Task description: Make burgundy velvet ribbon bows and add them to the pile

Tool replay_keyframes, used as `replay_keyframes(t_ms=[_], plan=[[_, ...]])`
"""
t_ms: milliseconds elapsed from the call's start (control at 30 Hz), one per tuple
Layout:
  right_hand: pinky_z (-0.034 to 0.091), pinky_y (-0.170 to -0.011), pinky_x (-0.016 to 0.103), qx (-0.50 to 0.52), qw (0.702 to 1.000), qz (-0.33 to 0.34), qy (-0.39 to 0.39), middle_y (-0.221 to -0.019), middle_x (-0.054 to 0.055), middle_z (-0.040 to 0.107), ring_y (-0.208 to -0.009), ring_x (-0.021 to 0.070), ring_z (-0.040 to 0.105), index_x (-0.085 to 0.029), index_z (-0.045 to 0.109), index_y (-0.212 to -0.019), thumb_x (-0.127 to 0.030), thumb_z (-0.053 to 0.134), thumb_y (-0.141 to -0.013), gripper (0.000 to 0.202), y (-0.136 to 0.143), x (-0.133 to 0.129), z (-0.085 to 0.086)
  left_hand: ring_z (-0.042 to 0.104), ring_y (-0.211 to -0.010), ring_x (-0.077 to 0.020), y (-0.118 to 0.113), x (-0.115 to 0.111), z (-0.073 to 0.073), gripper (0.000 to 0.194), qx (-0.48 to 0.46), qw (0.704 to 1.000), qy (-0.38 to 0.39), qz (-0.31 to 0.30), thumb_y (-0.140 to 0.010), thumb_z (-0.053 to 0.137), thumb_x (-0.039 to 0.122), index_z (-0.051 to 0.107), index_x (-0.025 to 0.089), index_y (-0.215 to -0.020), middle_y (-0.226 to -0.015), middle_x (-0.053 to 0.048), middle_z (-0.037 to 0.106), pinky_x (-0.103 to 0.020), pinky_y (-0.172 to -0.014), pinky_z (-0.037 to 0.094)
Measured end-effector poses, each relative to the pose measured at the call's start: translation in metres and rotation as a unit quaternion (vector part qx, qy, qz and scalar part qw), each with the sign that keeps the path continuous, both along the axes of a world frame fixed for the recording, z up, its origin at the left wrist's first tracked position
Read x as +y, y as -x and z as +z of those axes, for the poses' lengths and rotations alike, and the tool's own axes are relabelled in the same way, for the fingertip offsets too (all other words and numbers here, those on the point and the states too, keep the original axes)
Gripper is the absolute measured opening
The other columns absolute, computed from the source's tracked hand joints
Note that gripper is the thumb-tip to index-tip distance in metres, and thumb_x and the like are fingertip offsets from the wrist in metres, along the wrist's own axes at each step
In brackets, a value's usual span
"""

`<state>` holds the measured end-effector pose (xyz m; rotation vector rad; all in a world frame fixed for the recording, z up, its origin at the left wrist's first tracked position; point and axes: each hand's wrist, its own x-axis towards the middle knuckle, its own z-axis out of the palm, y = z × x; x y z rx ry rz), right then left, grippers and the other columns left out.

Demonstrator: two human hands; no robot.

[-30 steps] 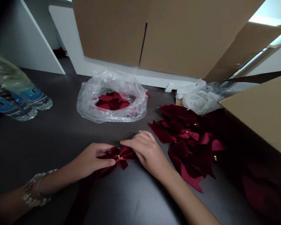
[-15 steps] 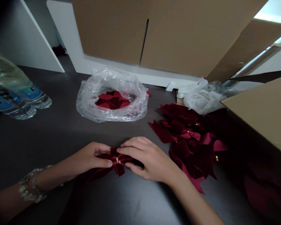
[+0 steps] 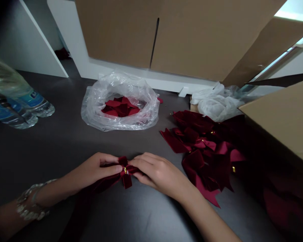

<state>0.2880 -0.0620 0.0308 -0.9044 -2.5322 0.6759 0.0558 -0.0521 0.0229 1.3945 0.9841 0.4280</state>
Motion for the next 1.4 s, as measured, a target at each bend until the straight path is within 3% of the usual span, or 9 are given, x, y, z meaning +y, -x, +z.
replay_keyframes(t_ms=[167,367,567,767,967,1133,1233,1300,1400], plan=[[0.051,-0.084,0.032,-0.006,1.000,-0.012,-0.022,-0.106,0.008,0.065,-0.097,0.0190,0.060,-0.020,0.057,-0.116,-0.021,0.050,-0.092,0.025,0.004,-0.002,-0.001,0.049,-0.061,-0.0131,-0.003,-0.003,-0.001,0.030,0.047,0.998,-0.036,0.027,-0.083,0.054,0.037,0.070,0.015,-0.072,-0.061,0.002,0.059,-0.023,-0.057,0.033],[0.051,-0.083,0.031,-0.009,0.999,-0.020,-0.027,-0.105,0.007,0.065,-0.098,0.0186,0.060,-0.019,0.056,-0.114,-0.022,0.054,-0.091,0.024,0.006,-0.004,0.000,0.050,-0.064,-0.0137,-0.003,-0.006,0.001,0.022,0.032,0.998,0.011,0.062,-0.080,0.054,0.030,0.070,0.015,-0.073,-0.065,0.001,0.060,-0.023,-0.058,0.033],[0.052,-0.080,0.030,0.010,0.996,-0.022,-0.082,-0.101,0.007,0.066,-0.094,0.0181,0.061,-0.018,0.057,-0.115,-0.026,0.053,-0.092,0.024,0.009,-0.006,-0.003,0.048,-0.062,-0.0132,-0.006,-0.006,-0.004,0.030,0.020,0.996,-0.023,0.087,-0.081,0.056,0.039,0.065,0.015,-0.066,-0.060,0.003,0.056,-0.023,-0.059,0.034],[0.053,-0.080,0.030,0.029,0.991,-0.052,-0.118,-0.101,0.007,0.067,-0.092,0.0172,0.062,-0.016,0.058,-0.113,-0.022,0.053,-0.092,0.022,0.015,-0.010,-0.006,0.055,-0.071,-0.0156,-0.007,-0.005,-0.004,0.023,0.008,0.993,-0.002,0.119,-0.079,0.059,0.035,0.070,0.015,-0.076,-0.073,0.000,0.066,-0.024,-0.065,0.040],[0.053,-0.084,0.029,0.018,0.991,-0.064,-0.117,-0.105,0.007,0.066,-0.097,0.0160,0.061,-0.016,0.057,-0.114,-0.024,0.054,-0.092,0.024,0.015,-0.009,-0.005,0.055,-0.069,-0.0147,-0.004,-0.003,-0.002,0.023,-0.017,0.996,0.022,0.083,-0.076,0.066,0.036,0.072,0.015,-0.083,-0.074,-0.001,0.067,-0.024,-0.065,0.040],[0.044,-0.101,0.038,-0.019,0.962,-0.005,-0.274,-0.115,0.006,0.066,-0.115,0.0212,0.053,-0.017,0.061,-0.112,-0.044,0.059,-0.087,0.037,0.012,-0.007,-0.002,0.046,-0.057,-0.0095,-0.003,-0.001,0.001,0.021,-0.013,0.992,0.069,0.102,-0.077,0.065,0.035,0.066,0.015,-0.072,-0.061,0.004,0.057,-0.020,-0.054,0.032],[0.035,-0.108,0.034,-0.034,0.927,0.000,-0.374,-0.107,-0.002,0.071,-0.110,0.0158,0.056,-0.021,0.067,-0.097,-0.023,0.055,-0.092,0.013,0.013,-0.011,0.000,0.043,-0.054,-0.0084,-0.004,-0.002,0.002,0.025,-0.013,0.989,0.092,0.114,-0.077,0.065,0.038,0.063,0.014,-0.069,-0.058,0.005,0.053,-0.020,-0.051,0.030],[0.035,-0.108,0.030,-0.030,0.917,0.005,-0.397,-0.102,-0.004,0.072,-0.105,0.0126,0.059,-0.021,0.069,-0.093,-0.013,0.048,-0.094,0.022,0.014,-0.014,0.001,0.043,-0.054,-0.0087,-0.004,-0.002,0.003,0.024,-0.012,0.988,0.098,0.119,-0.077,0.065,0.038,0.063,0.014,-0.071,-0.058,0.004,0.053,-0.020,-0.051,0.030],[0.040,-0.104,0.029,-0.010,0.921,0.011,-0.390,-0.096,-0.002,0.074,-0.100,0.0118,0.061,-0.019,0.069,-0.096,-0.012,0.047,-0.095,0.024,0.015,-0.016,0.001,0.043,-0.055,-0.0094,-0.004,-0.003,0.002,0.024,-0.007,0.990,0.086,0.115,-0.077,0.064,0.038,0.063,0.014,-0.071,-0.059,0.004,0.053,-0.020,-0.051,0.030]])
